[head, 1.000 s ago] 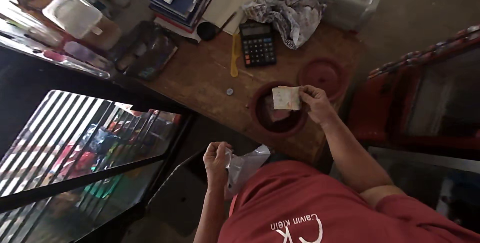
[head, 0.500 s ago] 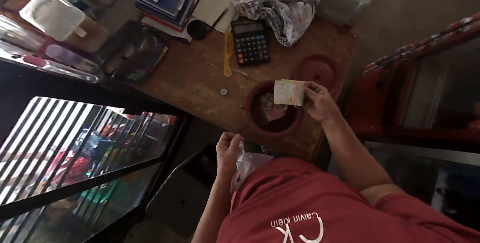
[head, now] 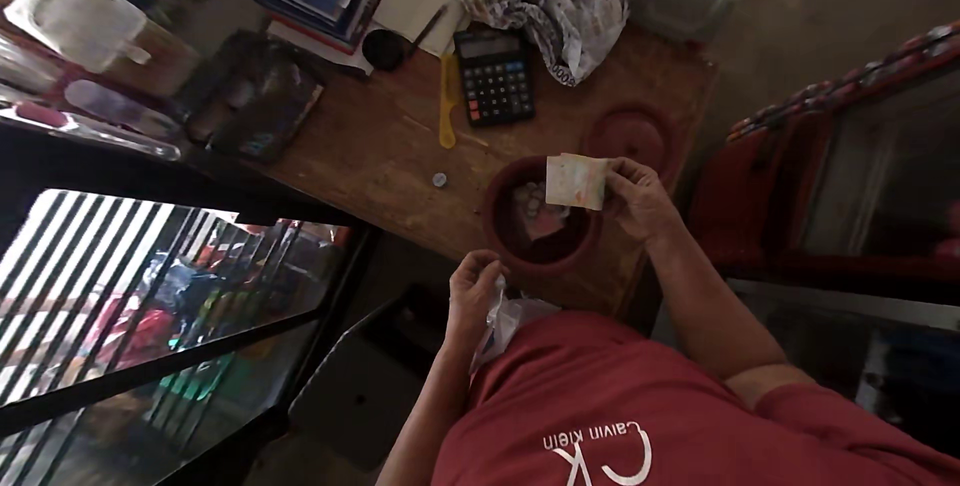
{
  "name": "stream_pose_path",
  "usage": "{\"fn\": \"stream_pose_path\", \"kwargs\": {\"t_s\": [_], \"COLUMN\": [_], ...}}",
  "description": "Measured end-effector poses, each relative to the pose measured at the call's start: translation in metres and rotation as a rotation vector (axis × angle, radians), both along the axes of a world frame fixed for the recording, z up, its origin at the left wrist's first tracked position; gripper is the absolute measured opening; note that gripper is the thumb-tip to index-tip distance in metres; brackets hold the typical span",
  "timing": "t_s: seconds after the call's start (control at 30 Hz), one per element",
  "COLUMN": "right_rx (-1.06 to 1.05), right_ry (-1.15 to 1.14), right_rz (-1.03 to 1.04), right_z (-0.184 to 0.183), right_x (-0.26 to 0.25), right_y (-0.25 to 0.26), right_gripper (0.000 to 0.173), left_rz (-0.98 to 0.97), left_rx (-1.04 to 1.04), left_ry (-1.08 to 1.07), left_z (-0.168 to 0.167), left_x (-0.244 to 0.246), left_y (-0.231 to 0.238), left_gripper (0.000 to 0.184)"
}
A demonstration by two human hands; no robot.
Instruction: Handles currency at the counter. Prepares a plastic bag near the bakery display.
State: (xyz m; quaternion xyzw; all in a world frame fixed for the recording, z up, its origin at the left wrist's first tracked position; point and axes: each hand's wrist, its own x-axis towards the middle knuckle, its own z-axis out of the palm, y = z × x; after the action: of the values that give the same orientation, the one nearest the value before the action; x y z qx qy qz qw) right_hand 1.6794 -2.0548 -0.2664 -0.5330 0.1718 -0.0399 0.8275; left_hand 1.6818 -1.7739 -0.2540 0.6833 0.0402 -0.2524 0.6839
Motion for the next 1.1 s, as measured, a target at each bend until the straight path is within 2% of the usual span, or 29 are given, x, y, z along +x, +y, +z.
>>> {"fn": "stream_pose_path", "kwargs": {"t_s": [0.13,0.3,0.5,0.67,0.93,1.1], "right_rx": [-0.288,-0.54,-0.577,-0.548,-0.477,-0.671], "right_ry": [-0.068,-0.149,-0.181,-0.221,-0.235,-0.317], "right_rz": [0.033,0.122,0.218,0.306,0.318,0.361], "right_z": [0.006,0.02,0.026,0.031,0.024,0.018], "right_x": [-0.003,-0.014,-0.023,-0.024,-0.022,-0.028], "right_y": [0.004,0.027,0.059,0.06,0.064,0.073], "right_gripper": [0.012,0.012,0.012,0.015,0.013,0.014], "left_rz": [-0.054,-0.165,-0.155,-0.076,-0.053,-0.084], "left_rx": [-0.023,0.033,0.011,0.048,0.043,0.024], "left_ry": [-0.039,-0.23,-0.372,-0.352,-0.381,-0.281], "left_z": [0.002,0.009,0.008,0.01,0.012,0.01], "left_x": [0.0,0.0,-0.005,-0.008,-0.011,-0.012], "left_y": [-0.009,-0.031,-0.045,-0.043,-0.038,-0.028], "left_gripper": [0.013,0.018,0.033,0.025,0.024,0.021]}}
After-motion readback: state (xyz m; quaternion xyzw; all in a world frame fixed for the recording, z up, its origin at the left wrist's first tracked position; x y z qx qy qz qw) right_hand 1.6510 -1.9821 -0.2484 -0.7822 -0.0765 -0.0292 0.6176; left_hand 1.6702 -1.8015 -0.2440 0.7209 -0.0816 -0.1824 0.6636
